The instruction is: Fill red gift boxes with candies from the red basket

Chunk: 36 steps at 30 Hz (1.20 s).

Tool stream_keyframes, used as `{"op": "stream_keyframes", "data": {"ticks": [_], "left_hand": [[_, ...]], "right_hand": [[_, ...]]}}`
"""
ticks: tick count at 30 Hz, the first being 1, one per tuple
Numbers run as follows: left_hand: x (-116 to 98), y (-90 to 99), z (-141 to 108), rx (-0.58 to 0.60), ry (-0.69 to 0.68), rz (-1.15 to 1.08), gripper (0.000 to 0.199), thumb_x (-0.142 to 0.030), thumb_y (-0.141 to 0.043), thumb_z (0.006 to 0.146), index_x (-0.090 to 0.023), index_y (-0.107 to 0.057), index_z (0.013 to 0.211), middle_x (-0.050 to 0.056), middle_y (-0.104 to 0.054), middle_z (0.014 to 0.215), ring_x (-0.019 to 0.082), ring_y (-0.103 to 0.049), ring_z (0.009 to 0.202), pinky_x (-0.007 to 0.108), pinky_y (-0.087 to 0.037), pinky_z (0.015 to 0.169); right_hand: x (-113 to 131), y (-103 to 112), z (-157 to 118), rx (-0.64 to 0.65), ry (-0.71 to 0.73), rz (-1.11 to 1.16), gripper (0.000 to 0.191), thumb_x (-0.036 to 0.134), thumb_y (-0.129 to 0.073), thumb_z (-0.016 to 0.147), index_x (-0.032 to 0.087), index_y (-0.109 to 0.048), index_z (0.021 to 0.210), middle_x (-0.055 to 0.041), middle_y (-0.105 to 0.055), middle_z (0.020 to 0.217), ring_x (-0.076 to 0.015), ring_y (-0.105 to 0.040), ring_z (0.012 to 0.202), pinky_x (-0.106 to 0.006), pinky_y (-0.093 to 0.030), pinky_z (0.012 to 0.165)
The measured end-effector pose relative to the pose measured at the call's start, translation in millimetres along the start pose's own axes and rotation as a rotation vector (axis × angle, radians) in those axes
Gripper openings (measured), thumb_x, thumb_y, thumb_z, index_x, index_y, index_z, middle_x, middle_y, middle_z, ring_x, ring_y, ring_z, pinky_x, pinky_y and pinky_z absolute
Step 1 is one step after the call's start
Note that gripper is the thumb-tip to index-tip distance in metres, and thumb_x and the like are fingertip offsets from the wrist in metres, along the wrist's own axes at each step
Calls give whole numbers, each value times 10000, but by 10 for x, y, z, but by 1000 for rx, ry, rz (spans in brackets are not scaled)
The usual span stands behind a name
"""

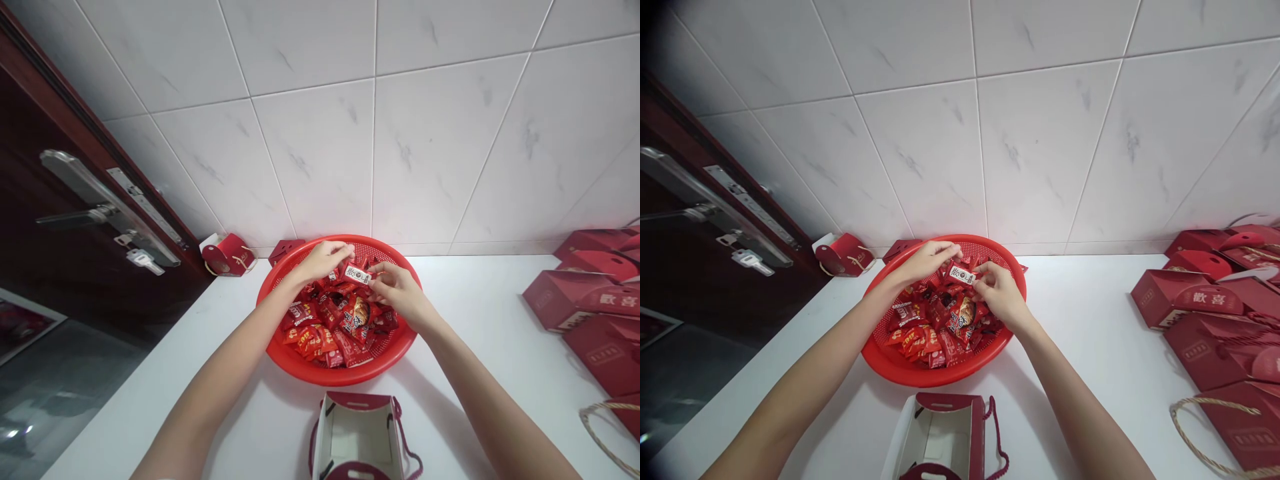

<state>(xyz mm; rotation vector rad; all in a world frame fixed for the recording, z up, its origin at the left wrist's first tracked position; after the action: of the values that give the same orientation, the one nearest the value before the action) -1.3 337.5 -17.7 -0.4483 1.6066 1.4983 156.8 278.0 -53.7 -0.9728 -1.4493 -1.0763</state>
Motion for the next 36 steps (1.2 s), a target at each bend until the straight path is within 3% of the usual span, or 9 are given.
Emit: {"op": "stream_keyframes", "data": {"ticks": [4, 9, 13, 16, 22, 27, 31, 36], "left_hand": [[329, 157, 57, -65, 177, 285, 247, -302, -449, 836, -181, -626, 713, 35, -677, 778, 180, -607, 738, 274, -440, 695], [663, 171, 17, 105, 303, 470, 216, -165, -612, 637, -197, -518, 446, -19, -502, 466, 143, -480, 520, 264, -338, 556], [747, 115, 17, 181, 339, 547, 116, -133, -663, 575, -203, -596, 511, -20, -539, 496, 136, -478, 513, 251, -314, 522], [768, 59, 43, 204, 343, 552, 130, -211, -725, 598, -210, -599, 568, -14, -571, 537, 154, -529, 552, 243, -334, 527], [861, -39, 117, 110, 343, 460, 212, -340, -727, 687, -188, -605, 770, 25, -678, 793, 199, -617, 733, 246, -407, 594], [857, -127, 161, 54, 327, 278, 207, -250, -713, 649, -177, -613, 814, -1, -666, 755, 186, -609, 709, 245, -434, 587], [701, -19, 179, -6, 271, 74, 113, -235, -605, 693, -176, -607, 790, 24, -675, 777, 173, -612, 729, 253, -471, 639], [459, 180, 136, -89, 176, -159, 247, -252, -524, 716, -179, -608, 937, 27, -674, 943, 141, -609, 789, 257, -485, 738]], "right_hand": [[-11, -13, 10, 24, 69, -105, 132, 225, -526, 796, 196, -588, 909, 38, -556, 649, -150, -571, 597, -280, -464, 612], [-54, -56, 15, 98, 72, -296, 171, 200, -522, 803, 187, -656, 908, 30, -565, 641, -155, -552, 603, -279, -426, 596], [-48, -55, 18, 85, 74, -409, 182, 200, -549, 820, 180, -681, 942, 38, -564, 605, -158, -560, 604, -280, -415, 605], [-37, -59, 14, 85, 88, -415, 156, 221, -560, 834, 182, -679, 928, 30, -591, 619, -162, -578, 605, -286, -430, 614], [-64, -68, 11, 103, 94, -401, 129, 241, -567, 844, 188, -665, 908, 20, -620, 643, -168, -603, 627, -288, -446, 618], [-60, -62, 11, 85, 101, -416, 122, 241, -569, 849, 192, -667, 903, 16, -634, 653, -164, -607, 625, -289, -452, 625], [-41, -66, 8, 83, 114, -406, 93, 221, -575, 845, 189, -658, 871, 14, -632, 648, -168, -608, 639, -287, -437, 619], [-14, -52, 4, 48, 106, -377, 117, 233, -581, 850, 193, -625, 950, 4, -659, 740, -170, -630, 694, -297, -470, 671]]}}
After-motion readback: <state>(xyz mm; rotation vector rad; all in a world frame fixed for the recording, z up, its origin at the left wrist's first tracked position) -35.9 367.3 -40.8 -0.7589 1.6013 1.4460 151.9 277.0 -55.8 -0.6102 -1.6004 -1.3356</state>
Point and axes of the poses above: each hand's wrist, its own z-axis towards the middle knuckle, its own y-axis out of the back of the hand, x = y × z, the point moved 6 cm from there along z, towards the middle knuckle
